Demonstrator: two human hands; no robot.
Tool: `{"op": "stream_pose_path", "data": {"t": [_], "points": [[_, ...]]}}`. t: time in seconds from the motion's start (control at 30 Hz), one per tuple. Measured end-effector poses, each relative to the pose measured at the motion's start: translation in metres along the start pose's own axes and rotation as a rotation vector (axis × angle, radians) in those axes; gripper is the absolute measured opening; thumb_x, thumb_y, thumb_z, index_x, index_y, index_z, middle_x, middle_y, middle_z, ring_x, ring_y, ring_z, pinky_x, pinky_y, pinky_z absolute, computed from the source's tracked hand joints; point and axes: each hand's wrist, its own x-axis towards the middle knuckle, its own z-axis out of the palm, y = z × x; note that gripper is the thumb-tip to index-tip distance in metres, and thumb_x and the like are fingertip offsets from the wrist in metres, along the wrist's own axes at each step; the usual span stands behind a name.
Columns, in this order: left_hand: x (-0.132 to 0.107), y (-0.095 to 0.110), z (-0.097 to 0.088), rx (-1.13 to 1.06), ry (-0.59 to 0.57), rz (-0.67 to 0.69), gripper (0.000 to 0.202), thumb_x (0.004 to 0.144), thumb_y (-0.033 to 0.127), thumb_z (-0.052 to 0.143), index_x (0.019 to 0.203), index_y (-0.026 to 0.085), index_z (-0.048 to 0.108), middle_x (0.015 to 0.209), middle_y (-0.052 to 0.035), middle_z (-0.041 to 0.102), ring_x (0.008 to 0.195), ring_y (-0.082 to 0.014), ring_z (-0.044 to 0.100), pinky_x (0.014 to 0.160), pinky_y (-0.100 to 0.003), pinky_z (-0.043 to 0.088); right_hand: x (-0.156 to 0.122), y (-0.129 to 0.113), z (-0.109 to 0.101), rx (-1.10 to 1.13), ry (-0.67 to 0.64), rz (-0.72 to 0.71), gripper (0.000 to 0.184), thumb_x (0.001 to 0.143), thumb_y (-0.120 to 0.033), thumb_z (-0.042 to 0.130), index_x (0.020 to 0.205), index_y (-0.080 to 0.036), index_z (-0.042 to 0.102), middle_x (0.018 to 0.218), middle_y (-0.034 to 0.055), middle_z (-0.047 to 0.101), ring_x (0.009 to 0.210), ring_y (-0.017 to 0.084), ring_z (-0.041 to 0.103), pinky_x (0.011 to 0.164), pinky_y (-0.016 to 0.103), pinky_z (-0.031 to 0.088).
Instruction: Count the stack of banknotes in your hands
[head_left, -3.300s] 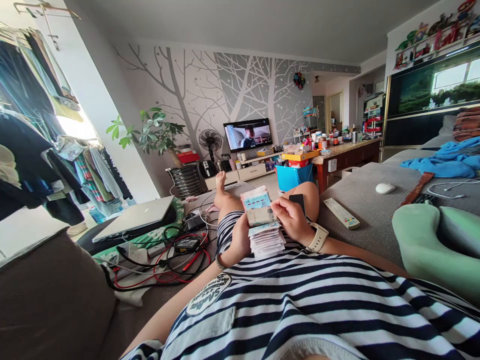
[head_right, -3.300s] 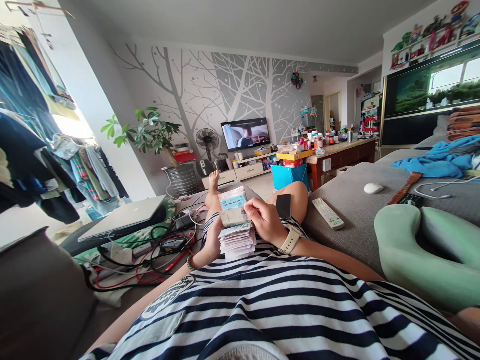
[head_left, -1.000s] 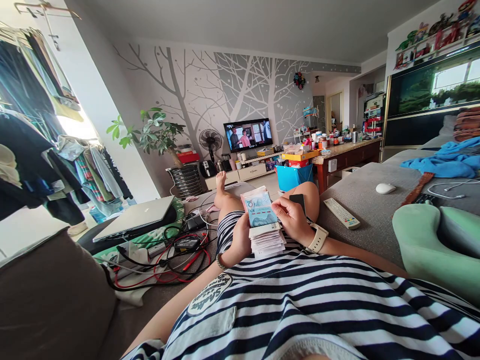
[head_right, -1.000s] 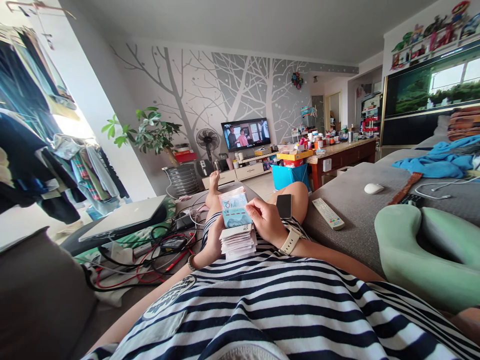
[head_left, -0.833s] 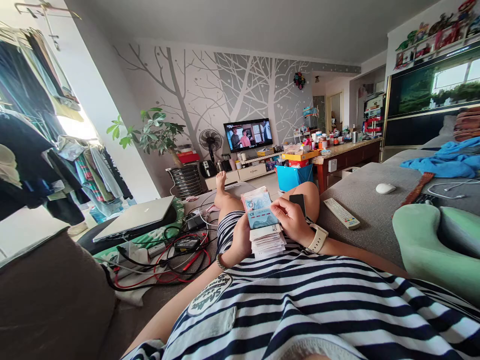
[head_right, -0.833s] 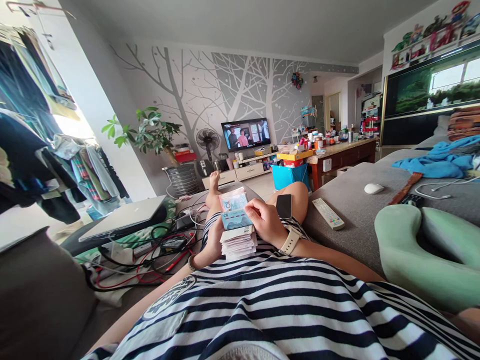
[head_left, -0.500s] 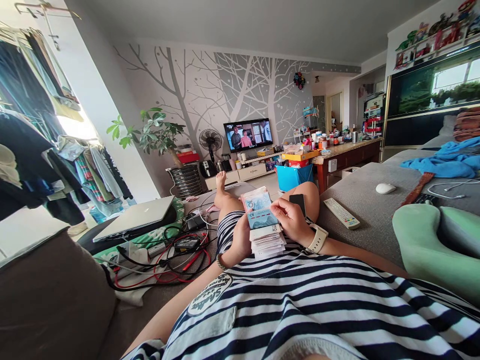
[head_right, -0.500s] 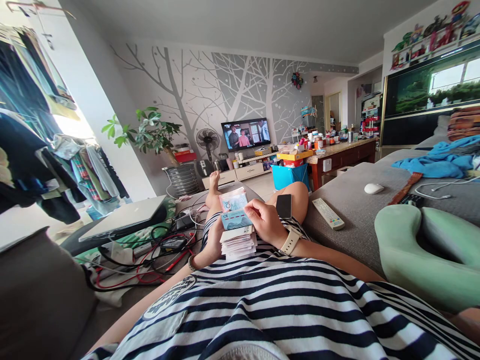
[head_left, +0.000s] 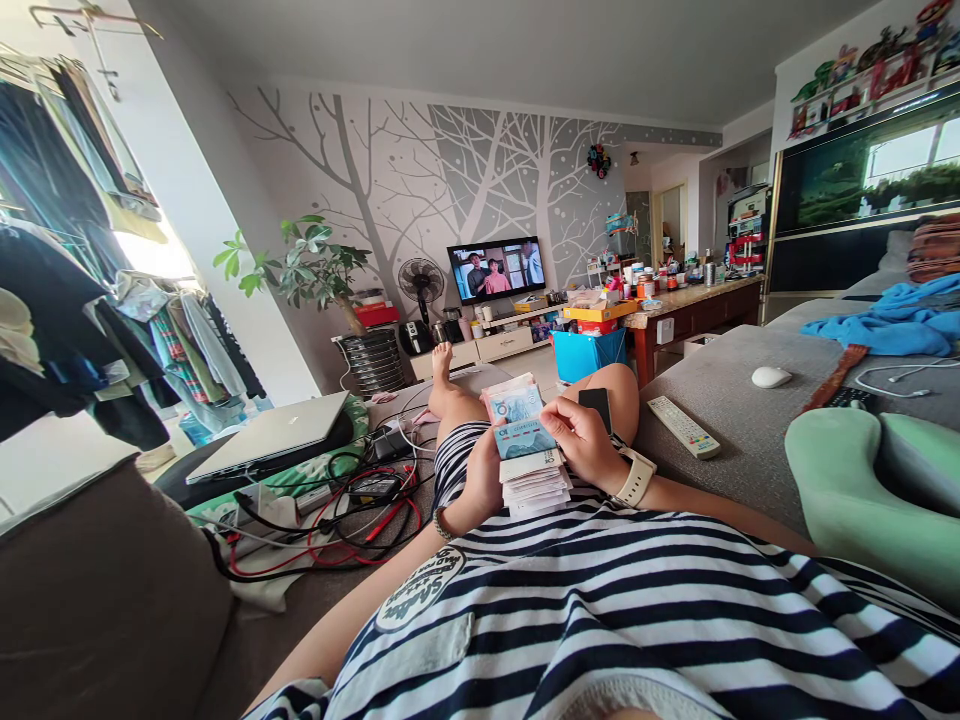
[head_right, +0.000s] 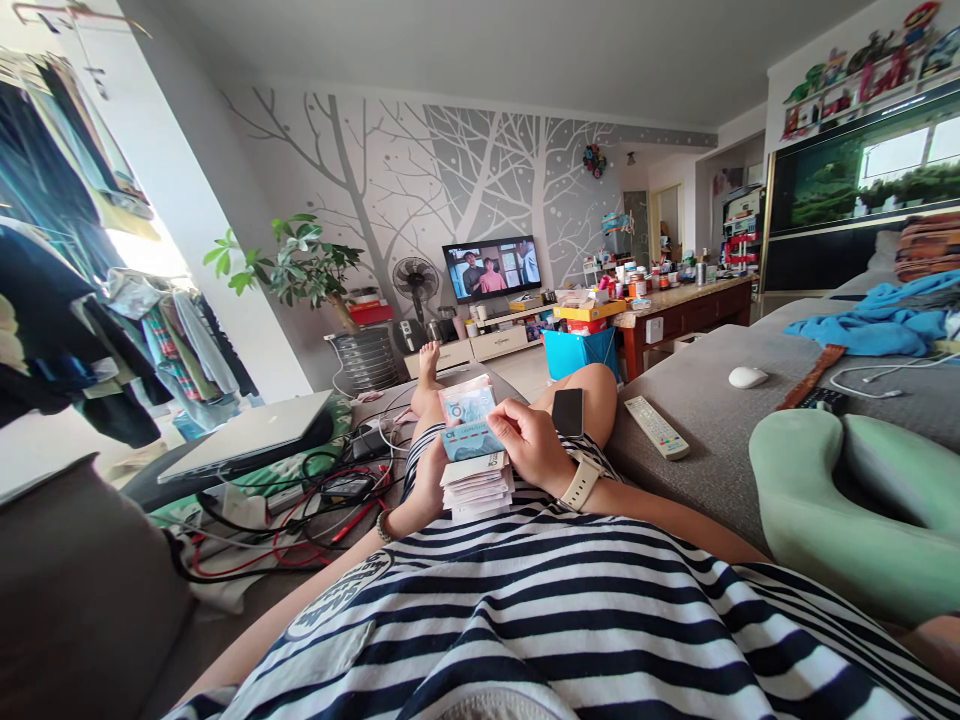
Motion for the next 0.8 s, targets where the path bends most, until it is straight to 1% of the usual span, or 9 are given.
{"op": "stream_pose_path", "data": {"t": [0.17,0.27,0.37,0.47,0.6,0.7,0.8], "points": [[-0.005,0.009,0.004,-0.043,0.024,-0.072,0.025,0.070,0.031,0.075,0.052,0.023,0.060,0.065,-0.0064,0.071,0.104,-0.0315,0.066,0.088,-0.037,0.055,0.000,-0.001,0.000,0.006,-0.003,0.001,0.032,0.096,-0.045,0.051,0.081,-0.019,0.060,0.069,0.0013,0.060,0.067,0.016,0.055,0.061,0.025,0.040],[-0.004,0.009,0.003,-0.055,0.047,-0.087,0.022,0.069,0.027,0.076,0.053,0.023,0.061,0.066,-0.0074,0.072,0.106,-0.0323,0.066,0.090,-0.036,0.055,0.000,-0.001,0.000,0.017,-0.004,0.002,0.032,0.096,-0.045,0.051,0.081,-0.018,0.060,0.069,0.0012,0.061,0.066,0.016,0.056,0.060,0.025,0.040],[-0.003,0.006,0.003,-0.043,0.066,-0.078,0.018,0.070,0.029,0.075,0.058,0.022,0.064,0.068,-0.0069,0.072,0.107,-0.0326,0.066,0.090,-0.038,0.055,0.000,-0.001,0.000,0.022,-0.009,0.002,0.032,0.096,-0.045,0.051,0.081,-0.018,0.060,0.069,0.0015,0.061,0.067,0.016,0.056,0.060,0.025,0.040],[-0.003,0.006,0.003,-0.004,0.075,-0.050,0.019,0.071,0.036,0.075,0.062,0.022,0.066,0.069,-0.0061,0.073,0.107,-0.0326,0.066,0.090,-0.040,0.056,0.000,-0.001,0.000,0.016,-0.005,0.002,0.031,0.096,-0.045,0.051,0.081,-0.019,0.060,0.069,0.0016,0.061,0.067,0.016,0.056,0.060,0.026,0.040],[-0.003,0.005,0.000,0.024,0.030,-0.009,0.022,0.069,0.038,0.076,0.059,0.022,0.065,0.068,-0.0063,0.072,0.104,-0.0311,0.066,0.087,-0.036,0.056,0.000,-0.002,0.000,0.020,-0.004,-0.007,0.030,0.096,-0.043,0.051,0.081,-0.018,0.060,0.069,0.0012,0.060,0.065,0.016,0.055,0.060,0.025,0.039],[0.004,-0.006,-0.006,0.052,-0.017,0.052,0.019,0.068,0.036,0.076,0.060,0.022,0.066,0.070,-0.0059,0.073,0.099,-0.0295,0.067,0.084,-0.035,0.056,0.000,-0.001,0.000,0.019,-0.004,-0.009,0.030,0.097,-0.042,0.051,0.081,-0.018,0.060,0.068,0.0008,0.059,0.065,0.015,0.054,0.060,0.025,0.038],[0.013,-0.020,-0.013,0.095,-0.054,0.135,0.018,0.062,0.036,0.079,0.063,0.021,0.068,0.076,-0.0045,0.074,0.094,-0.0285,0.067,0.084,-0.035,0.055,0.000,0.000,0.000,0.017,0.000,-0.014,0.030,0.097,-0.042,0.051,0.081,-0.018,0.060,0.067,0.0005,0.058,0.064,0.015,0.053,0.059,0.025,0.038]]}}
